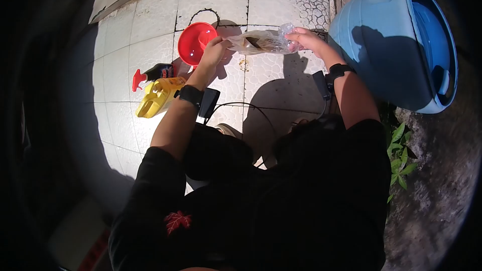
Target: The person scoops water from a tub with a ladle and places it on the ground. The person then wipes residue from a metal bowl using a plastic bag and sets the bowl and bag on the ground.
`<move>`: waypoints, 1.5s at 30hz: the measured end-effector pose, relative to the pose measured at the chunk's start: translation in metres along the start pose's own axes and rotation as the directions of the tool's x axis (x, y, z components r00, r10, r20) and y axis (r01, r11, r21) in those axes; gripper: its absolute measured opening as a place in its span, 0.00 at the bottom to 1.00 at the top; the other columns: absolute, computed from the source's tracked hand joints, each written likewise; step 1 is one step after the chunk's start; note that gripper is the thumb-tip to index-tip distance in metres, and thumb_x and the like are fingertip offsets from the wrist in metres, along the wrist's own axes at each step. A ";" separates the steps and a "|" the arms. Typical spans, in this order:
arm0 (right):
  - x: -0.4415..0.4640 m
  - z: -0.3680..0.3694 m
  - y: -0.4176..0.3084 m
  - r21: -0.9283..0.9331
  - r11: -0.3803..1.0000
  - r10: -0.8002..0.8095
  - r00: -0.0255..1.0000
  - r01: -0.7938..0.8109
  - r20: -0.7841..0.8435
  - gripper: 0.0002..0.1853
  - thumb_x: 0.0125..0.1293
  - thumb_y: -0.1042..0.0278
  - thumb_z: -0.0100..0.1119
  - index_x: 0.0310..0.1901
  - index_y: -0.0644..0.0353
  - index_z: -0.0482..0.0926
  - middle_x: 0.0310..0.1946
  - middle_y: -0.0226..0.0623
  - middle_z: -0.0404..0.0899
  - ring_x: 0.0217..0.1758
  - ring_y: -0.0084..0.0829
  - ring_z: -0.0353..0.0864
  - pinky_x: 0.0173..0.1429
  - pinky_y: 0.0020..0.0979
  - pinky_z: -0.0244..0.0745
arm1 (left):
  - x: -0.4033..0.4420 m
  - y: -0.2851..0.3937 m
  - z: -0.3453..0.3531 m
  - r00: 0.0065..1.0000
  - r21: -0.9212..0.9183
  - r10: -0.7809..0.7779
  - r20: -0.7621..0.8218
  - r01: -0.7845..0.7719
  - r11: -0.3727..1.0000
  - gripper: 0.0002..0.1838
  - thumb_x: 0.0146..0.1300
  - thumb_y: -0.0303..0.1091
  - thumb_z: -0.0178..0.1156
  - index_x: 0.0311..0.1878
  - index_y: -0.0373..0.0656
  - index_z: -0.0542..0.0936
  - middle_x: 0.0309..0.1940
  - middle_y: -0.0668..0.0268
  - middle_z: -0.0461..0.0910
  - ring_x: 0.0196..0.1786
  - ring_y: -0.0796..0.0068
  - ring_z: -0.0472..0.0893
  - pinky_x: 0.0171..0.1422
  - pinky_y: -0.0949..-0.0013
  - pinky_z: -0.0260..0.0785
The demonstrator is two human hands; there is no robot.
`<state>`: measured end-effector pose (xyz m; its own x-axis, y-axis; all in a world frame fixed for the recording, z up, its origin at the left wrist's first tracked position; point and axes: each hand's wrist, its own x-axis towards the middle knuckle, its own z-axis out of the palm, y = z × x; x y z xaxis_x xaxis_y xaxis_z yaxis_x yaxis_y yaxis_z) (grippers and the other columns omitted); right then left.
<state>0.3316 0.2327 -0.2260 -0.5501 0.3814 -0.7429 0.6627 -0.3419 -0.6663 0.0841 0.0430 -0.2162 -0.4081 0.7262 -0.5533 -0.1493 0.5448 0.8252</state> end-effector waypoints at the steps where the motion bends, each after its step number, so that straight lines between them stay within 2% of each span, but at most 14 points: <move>1: -0.001 0.003 0.001 -0.002 1.000 -0.001 1.000 0.001 0.004 0.16 0.61 0.57 0.57 0.47 0.55 0.75 0.39 0.33 0.80 0.48 0.24 0.75 0.50 0.29 0.67 | -0.007 0.002 0.000 1.000 -0.001 -0.001 -0.004 0.001 1.000 0.10 0.53 0.36 0.56 0.34 0.39 0.76 0.26 0.69 0.73 0.31 0.79 0.70 0.35 0.74 0.62; 3: -0.005 0.011 -0.003 -0.005 0.989 -0.145 0.988 0.145 -0.046 0.14 0.62 0.61 0.55 0.46 0.57 0.74 0.43 0.33 0.79 0.49 0.23 0.74 0.52 0.27 0.65 | -0.015 0.005 0.000 0.993 -0.061 -0.009 0.120 0.017 0.998 0.11 0.61 0.35 0.51 0.40 0.38 0.75 0.28 0.69 0.73 0.29 0.79 0.70 0.33 0.75 0.62; 5: -0.009 0.015 -0.009 -0.025 0.976 -0.220 0.972 0.219 -0.078 0.12 0.63 0.63 0.52 0.46 0.57 0.75 0.45 0.30 0.79 0.50 0.23 0.73 0.53 0.26 0.63 | -0.020 0.002 0.001 0.999 -0.171 -0.013 0.048 0.021 0.985 0.13 0.62 0.38 0.50 0.41 0.38 0.75 0.32 0.66 0.75 0.33 0.77 0.71 0.38 0.73 0.63; 8: -0.013 0.013 -0.019 0.282 0.860 -0.425 0.903 0.426 -0.066 0.12 0.64 0.71 0.46 0.47 0.57 0.73 0.48 0.33 0.78 0.51 0.25 0.73 0.55 0.26 0.61 | -0.013 -0.011 -0.003 0.998 -0.261 -0.055 -0.011 0.050 0.964 0.17 0.62 0.43 0.47 0.43 0.39 0.75 0.38 0.62 0.77 0.41 0.72 0.73 0.48 0.69 0.63; 10: -0.032 0.023 -0.037 0.325 0.855 -0.407 0.911 0.404 -0.062 0.14 0.62 0.73 0.45 0.50 0.58 0.72 0.48 0.34 0.78 0.50 0.26 0.73 0.54 0.26 0.62 | -0.014 -0.010 -0.006 0.996 -0.241 -0.085 0.002 0.083 0.967 0.19 0.62 0.45 0.46 0.45 0.39 0.76 0.41 0.59 0.77 0.45 0.69 0.74 0.52 0.67 0.63; 12: -0.044 0.032 -0.046 0.361 0.850 -0.392 0.919 0.383 -0.053 0.16 0.61 0.75 0.44 0.52 0.58 0.71 0.47 0.35 0.77 0.50 0.27 0.73 0.53 0.26 0.63 | -0.021 0.005 -0.007 0.985 -0.034 -0.163 0.047 0.165 0.986 0.19 0.61 0.45 0.48 0.45 0.41 0.77 0.41 0.60 0.78 0.45 0.70 0.75 0.52 0.66 0.63; 14: -0.049 0.039 -0.046 0.361 0.900 -0.253 0.967 0.245 -0.025 0.25 0.56 0.80 0.41 0.58 0.59 0.68 0.48 0.36 0.76 0.48 0.28 0.74 0.52 0.26 0.66 | -0.023 0.002 -0.004 0.977 -0.022 -0.179 0.116 0.183 0.983 0.18 0.58 0.45 0.50 0.44 0.42 0.77 0.40 0.62 0.79 0.44 0.71 0.77 0.49 0.66 0.63; 19: -0.040 0.031 -0.016 0.537 0.816 -0.197 0.976 0.215 -0.092 0.34 0.49 0.84 0.38 0.63 0.57 0.65 0.48 0.36 0.75 0.48 0.28 0.75 0.54 0.26 0.67 | -0.027 -0.006 0.001 0.941 0.096 -0.246 0.232 0.229 0.969 0.15 0.60 0.42 0.52 0.43 0.43 0.78 0.41 0.67 0.79 0.44 0.73 0.77 0.49 0.66 0.64; 21: -0.041 0.025 -0.022 0.518 0.795 -0.287 0.948 0.316 -0.138 0.34 0.50 0.84 0.38 0.63 0.57 0.65 0.46 0.36 0.75 0.48 0.29 0.75 0.57 0.27 0.65 | -0.020 -0.005 0.002 0.938 0.016 -0.281 0.204 0.284 0.959 0.15 0.61 0.42 0.52 0.44 0.43 0.78 0.42 0.66 0.78 0.45 0.73 0.76 0.50 0.65 0.64; 26: -0.058 0.024 -0.036 0.389 0.837 -0.351 0.923 0.384 -0.154 0.30 0.54 0.81 0.41 0.63 0.59 0.65 0.47 0.39 0.76 0.52 0.29 0.75 0.60 0.26 0.62 | -0.018 0.006 -0.002 0.937 0.186 -0.282 0.208 0.246 0.951 0.16 0.61 0.41 0.49 0.45 0.43 0.79 0.42 0.67 0.75 0.47 0.73 0.73 0.51 0.66 0.65; 31: -0.036 0.007 -0.016 0.422 0.897 -0.092 0.990 0.128 -0.104 0.18 0.59 0.68 0.52 0.53 0.58 0.70 0.42 0.34 0.79 0.52 0.28 0.76 0.62 0.30 0.59 | -0.022 0.010 -0.008 0.912 0.140 -0.296 0.285 0.266 0.954 0.17 0.61 0.40 0.48 0.47 0.43 0.78 0.45 0.68 0.74 0.48 0.73 0.72 0.51 0.66 0.66; 37: -0.019 0.004 -0.014 0.348 0.892 -0.247 0.955 0.290 -0.164 0.10 0.59 0.62 0.56 0.40 0.54 0.74 0.41 0.32 0.80 0.46 0.27 0.79 0.53 0.27 0.65 | -0.024 0.002 -0.018 0.935 0.015 -0.251 0.252 0.255 0.967 0.20 0.60 0.41 0.49 0.53 0.41 0.74 0.50 0.65 0.73 0.53 0.70 0.72 0.56 0.65 0.65; 40: -0.040 0.013 -0.030 0.354 0.927 -0.076 0.988 0.120 -0.136 0.10 0.60 0.61 0.55 0.40 0.55 0.75 0.39 0.32 0.81 0.43 0.27 0.81 0.51 0.28 0.68 | -0.026 0.001 -0.022 0.942 -0.017 -0.220 0.254 0.232 0.973 0.22 0.60 0.42 0.50 0.54 0.41 0.72 0.52 0.63 0.73 0.55 0.68 0.71 0.59 0.63 0.63; 45: -0.036 0.018 -0.033 0.260 0.964 0.021 0.963 0.051 -0.267 0.14 0.62 0.57 0.53 0.45 0.56 0.75 0.37 0.34 0.82 0.39 0.29 0.83 0.49 0.29 0.70 | -0.034 0.007 -0.028 0.911 0.001 -0.254 0.324 0.268 0.963 0.25 0.61 0.45 0.50 0.57 0.40 0.71 0.56 0.61 0.72 0.57 0.67 0.71 0.60 0.63 0.62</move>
<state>0.3204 0.2145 -0.1784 -0.3805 0.5900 -0.7121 0.4788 -0.5331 -0.6975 0.0717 0.0103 -0.1889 -0.0419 0.6596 -0.7504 -0.2525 0.7197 0.6467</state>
